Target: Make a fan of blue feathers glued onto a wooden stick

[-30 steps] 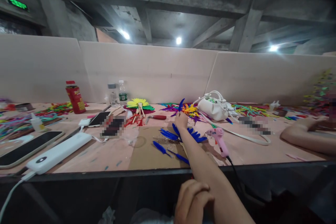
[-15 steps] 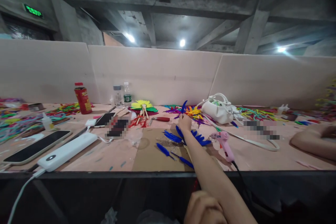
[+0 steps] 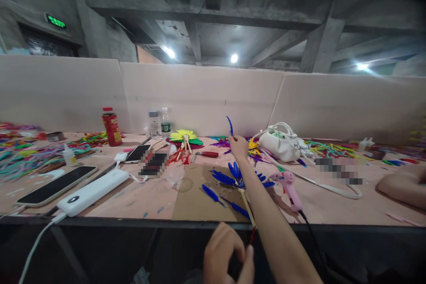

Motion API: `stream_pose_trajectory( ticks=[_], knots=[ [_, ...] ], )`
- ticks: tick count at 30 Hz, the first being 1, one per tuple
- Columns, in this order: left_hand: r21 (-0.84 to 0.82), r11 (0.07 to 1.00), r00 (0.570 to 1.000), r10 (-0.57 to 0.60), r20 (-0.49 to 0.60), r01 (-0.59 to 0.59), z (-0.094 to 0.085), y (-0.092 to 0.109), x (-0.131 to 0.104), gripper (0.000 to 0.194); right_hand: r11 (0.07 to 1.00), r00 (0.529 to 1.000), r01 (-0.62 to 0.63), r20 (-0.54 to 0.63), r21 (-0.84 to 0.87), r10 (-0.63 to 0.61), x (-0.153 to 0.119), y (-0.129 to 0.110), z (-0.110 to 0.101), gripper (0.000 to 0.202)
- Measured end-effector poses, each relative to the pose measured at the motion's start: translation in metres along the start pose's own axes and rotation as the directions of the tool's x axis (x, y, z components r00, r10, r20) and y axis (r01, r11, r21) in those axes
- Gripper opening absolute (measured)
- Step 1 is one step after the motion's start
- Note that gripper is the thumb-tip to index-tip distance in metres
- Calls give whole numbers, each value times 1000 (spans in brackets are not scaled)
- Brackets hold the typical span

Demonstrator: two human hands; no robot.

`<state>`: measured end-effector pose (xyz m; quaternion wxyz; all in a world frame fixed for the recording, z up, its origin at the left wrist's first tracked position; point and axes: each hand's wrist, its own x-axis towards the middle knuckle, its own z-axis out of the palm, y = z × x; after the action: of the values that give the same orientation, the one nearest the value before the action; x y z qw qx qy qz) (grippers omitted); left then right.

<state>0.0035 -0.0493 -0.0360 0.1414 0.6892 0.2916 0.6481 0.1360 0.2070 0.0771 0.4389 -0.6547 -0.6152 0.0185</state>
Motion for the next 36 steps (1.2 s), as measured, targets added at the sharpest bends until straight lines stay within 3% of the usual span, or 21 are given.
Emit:
stream_pose_trajectory(
  ticks=[2, 5, 8, 10, 13, 15, 20, 23, 26, 27, 29, 30, 31, 33, 36],
  knots=[
    [97, 993, 997, -67, -40, 71, -15, -1, 21, 27, 991, 990, 128, 55, 35, -130, -5, -15, -18, 29],
    [123, 975, 983, -179, -43, 183, -35, -6, 44, 24, 943, 936, 318, 123, 97, -328, -34, -31, -41, 23],
    [72, 947, 949, -311, -55, 314, -43, -16, 57, 18, 864, 852, 478, 155, 155, -499, -81, -37, -57, 22],
    [-41, 930, 924, -367, -107, 365, -41, -22, 62, 24, 813, 798, 554, 165, 177, -580, -112, -34, -64, 17],
    [-251, 880, 886, -443, -132, 403, -39, -28, 66, 36, 781, 761, 604, 178, 155, -624, -147, -25, -69, 21],
    [-330, 845, 880, -469, -81, 420, -39, -30, 68, 41, 777, 755, 618, 184, 118, -629, -161, -17, -69, 23],
    [-223, 864, 892, -431, 138, 452, -41, -37, 74, 35, 774, 759, 631, 161, 56, -631, -170, 3, -67, 28],
    [-242, 820, 853, -478, 208, 518, -38, -40, 77, 32, 789, 785, 614, 78, 39, -615, -168, 18, -72, 29],
    [-309, 781, 839, -518, 165, 543, -35, -40, 79, 30, 832, 828, 554, -101, -3, -552, -171, 37, -90, 25],
    [-328, 767, 832, -535, 145, 551, -35, -39, 80, 28, 870, 849, 492, -210, -23, -486, -173, 43, -98, 25],
    [-361, 739, 814, -568, 123, 570, -34, -37, 81, 23, 964, 863, 266, -445, -3, -240, -180, 55, -114, 30],
    [-373, 727, 806, -579, 119, 577, -33, -36, 81, 22, 985, 871, 163, -477, 60, -115, -184, 59, -121, 33],
    [-383, 721, 805, -582, 118, 577, -32, -34, 80, 21, 985, 886, 86, -464, 152, -6, -189, 62, -125, 36],
    [-377, 739, 821, -558, 123, 558, -30, -30, 76, 21, 930, 945, 26, -312, 367, 97, -198, 63, -128, 37],
    [-283, 826, 873, -465, 149, 488, -26, -24, 66, 24, 799, 995, 20, -93, 601, 44, -210, 47, -123, 35]
  ],
)
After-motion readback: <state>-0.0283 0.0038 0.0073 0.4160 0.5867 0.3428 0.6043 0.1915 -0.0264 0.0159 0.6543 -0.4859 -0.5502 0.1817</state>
